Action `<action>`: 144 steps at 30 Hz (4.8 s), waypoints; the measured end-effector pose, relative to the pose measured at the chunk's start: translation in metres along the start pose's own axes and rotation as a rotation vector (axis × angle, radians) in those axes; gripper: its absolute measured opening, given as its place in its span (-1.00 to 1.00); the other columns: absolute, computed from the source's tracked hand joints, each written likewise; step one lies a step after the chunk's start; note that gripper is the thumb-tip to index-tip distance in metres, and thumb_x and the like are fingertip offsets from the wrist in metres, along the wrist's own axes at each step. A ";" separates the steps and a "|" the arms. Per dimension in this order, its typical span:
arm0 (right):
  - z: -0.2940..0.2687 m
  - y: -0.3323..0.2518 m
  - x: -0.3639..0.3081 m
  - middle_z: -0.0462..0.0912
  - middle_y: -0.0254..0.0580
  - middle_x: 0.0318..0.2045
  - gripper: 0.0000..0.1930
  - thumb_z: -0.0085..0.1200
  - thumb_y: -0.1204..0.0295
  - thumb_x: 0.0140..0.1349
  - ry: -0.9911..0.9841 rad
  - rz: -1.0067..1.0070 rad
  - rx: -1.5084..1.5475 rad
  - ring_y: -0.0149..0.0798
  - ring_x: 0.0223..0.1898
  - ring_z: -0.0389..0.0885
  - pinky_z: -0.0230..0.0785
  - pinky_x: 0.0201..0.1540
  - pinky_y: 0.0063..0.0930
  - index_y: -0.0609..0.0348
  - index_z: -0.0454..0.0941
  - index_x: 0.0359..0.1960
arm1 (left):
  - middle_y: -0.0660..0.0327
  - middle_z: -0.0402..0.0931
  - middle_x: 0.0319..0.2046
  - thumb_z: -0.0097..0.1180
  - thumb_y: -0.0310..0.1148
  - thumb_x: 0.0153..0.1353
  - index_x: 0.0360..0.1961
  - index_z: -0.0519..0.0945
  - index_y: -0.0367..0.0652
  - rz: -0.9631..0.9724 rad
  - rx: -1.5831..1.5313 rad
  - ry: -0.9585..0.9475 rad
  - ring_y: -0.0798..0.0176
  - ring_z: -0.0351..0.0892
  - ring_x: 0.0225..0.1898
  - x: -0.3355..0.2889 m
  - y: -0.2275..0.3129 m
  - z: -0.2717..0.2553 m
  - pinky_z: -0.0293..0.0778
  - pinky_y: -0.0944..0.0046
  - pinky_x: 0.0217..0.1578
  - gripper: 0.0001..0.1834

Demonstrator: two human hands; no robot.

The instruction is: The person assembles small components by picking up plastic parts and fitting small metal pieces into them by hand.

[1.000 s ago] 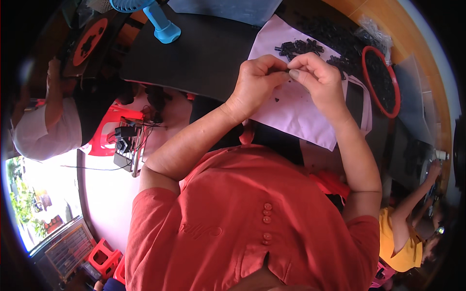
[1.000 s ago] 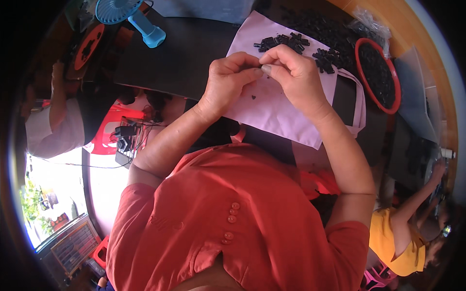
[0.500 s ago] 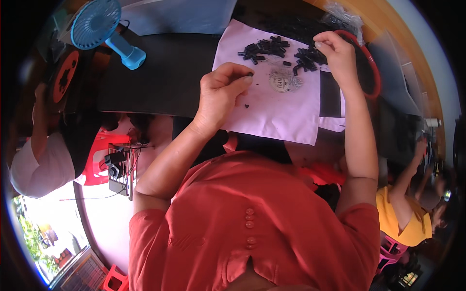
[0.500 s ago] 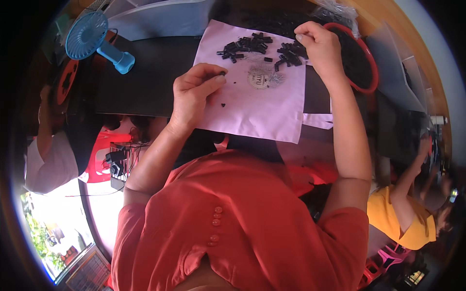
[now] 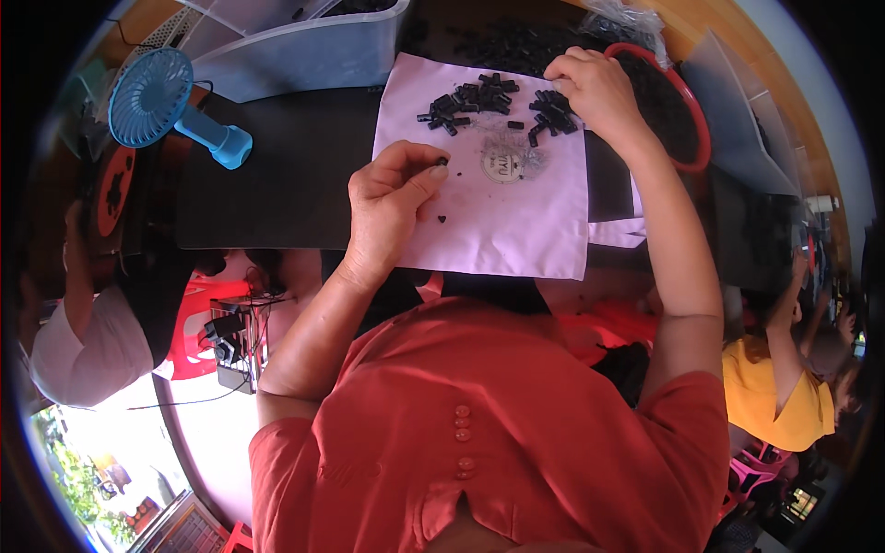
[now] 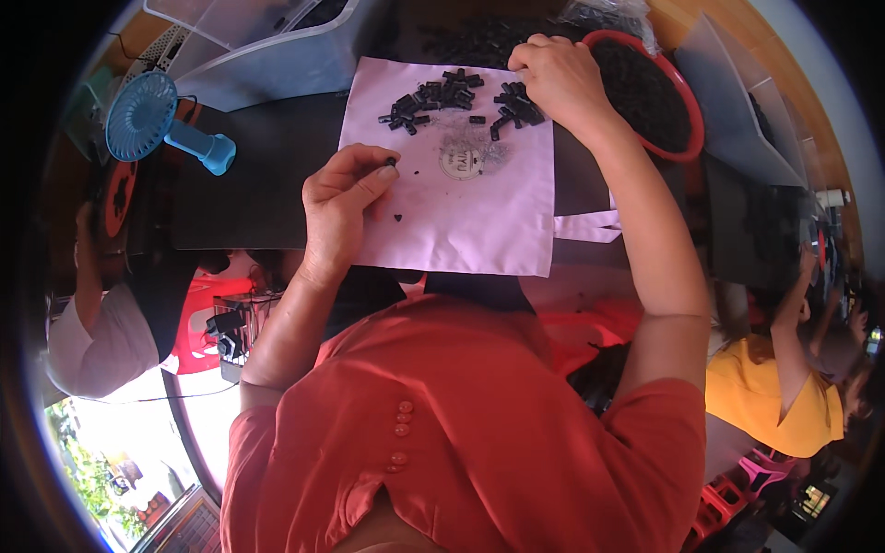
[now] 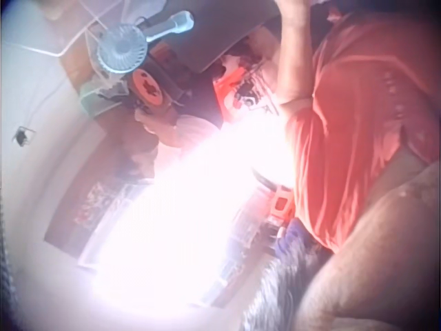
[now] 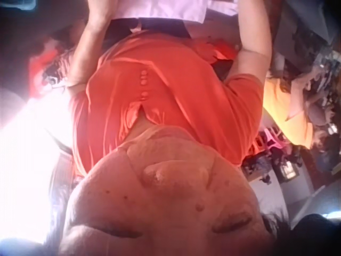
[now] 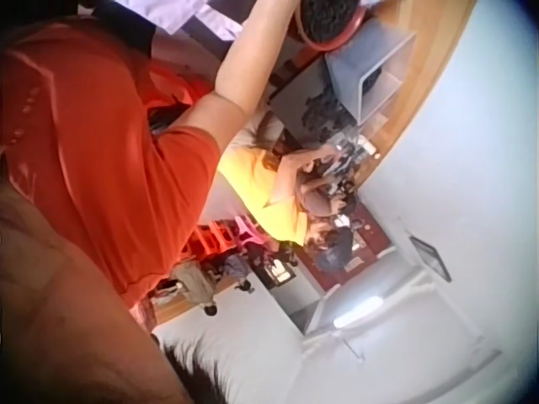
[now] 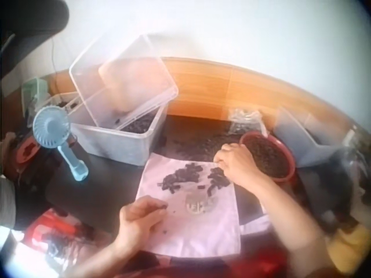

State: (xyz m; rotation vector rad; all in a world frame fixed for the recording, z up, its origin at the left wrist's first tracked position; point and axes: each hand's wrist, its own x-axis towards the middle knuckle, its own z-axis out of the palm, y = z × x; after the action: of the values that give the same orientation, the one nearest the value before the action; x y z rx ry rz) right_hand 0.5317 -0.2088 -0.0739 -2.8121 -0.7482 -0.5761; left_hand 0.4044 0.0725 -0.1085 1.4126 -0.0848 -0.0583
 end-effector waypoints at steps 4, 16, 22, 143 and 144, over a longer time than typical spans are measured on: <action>0.010 -0.008 0.009 0.67 -0.30 -0.27 -0.84 0.10 0.50 0.10 -0.031 -0.067 -0.012 -0.12 -0.10 0.60 0.36 -0.05 -0.16 0.02 0.69 -0.30 | 0.37 0.53 -0.51 0.20 -0.54 0.23 -0.20 0.65 -0.27 -0.015 0.004 -0.005 0.58 0.37 -0.58 0.000 0.002 0.000 0.29 0.54 -0.57 -0.88; 0.027 -0.045 0.029 0.67 -0.36 -0.21 -0.83 0.15 0.44 0.08 -0.102 -0.217 0.098 -0.16 -0.07 0.62 0.35 -0.04 -0.14 -0.06 0.67 -0.27 | 0.37 0.52 -0.51 0.19 -0.57 0.23 -0.20 0.65 -0.29 -0.012 0.022 0.003 0.57 0.34 -0.58 -0.002 0.003 0.001 0.23 0.53 -0.54 -0.87; 0.006 -0.015 0.024 0.63 -0.24 -0.33 -0.86 0.10 0.53 0.15 -0.033 -0.148 0.105 -0.11 -0.29 0.64 0.43 -0.17 -0.29 0.12 0.63 -0.25 | 0.36 0.53 -0.50 0.19 -0.58 0.22 -0.20 0.65 -0.29 -0.017 0.004 -0.004 0.56 0.35 -0.56 -0.002 0.003 0.001 0.25 0.53 -0.54 -0.87; 0.008 -0.131 -0.025 0.57 -0.22 -0.26 -0.60 0.25 0.61 -0.16 0.377 -0.343 0.393 -0.11 -0.21 0.57 0.39 -0.16 -0.29 0.16 0.57 -0.18 | 0.20 0.60 -0.34 0.14 -0.54 0.26 -0.23 0.60 -0.34 -0.087 -0.322 -0.077 0.39 0.55 -0.40 0.017 0.001 0.003 0.46 0.42 -0.36 -0.90; 0.010 -0.130 -0.025 0.57 -0.22 -0.26 -0.61 0.26 0.59 -0.18 0.416 -0.366 0.346 -0.12 -0.24 0.56 0.37 -0.19 -0.28 0.15 0.57 -0.19 | 0.20 0.60 -0.34 0.14 -0.54 0.26 -0.23 0.60 -0.34 -0.086 -0.318 -0.078 0.39 0.55 -0.40 0.017 0.001 0.004 0.46 0.42 -0.36 -0.90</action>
State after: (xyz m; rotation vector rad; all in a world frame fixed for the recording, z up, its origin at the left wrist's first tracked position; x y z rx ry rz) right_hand 0.4488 -0.1054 -0.0839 -2.1534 -1.1449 -0.9458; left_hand 0.4212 0.0668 -0.1059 1.0955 -0.0758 -0.1907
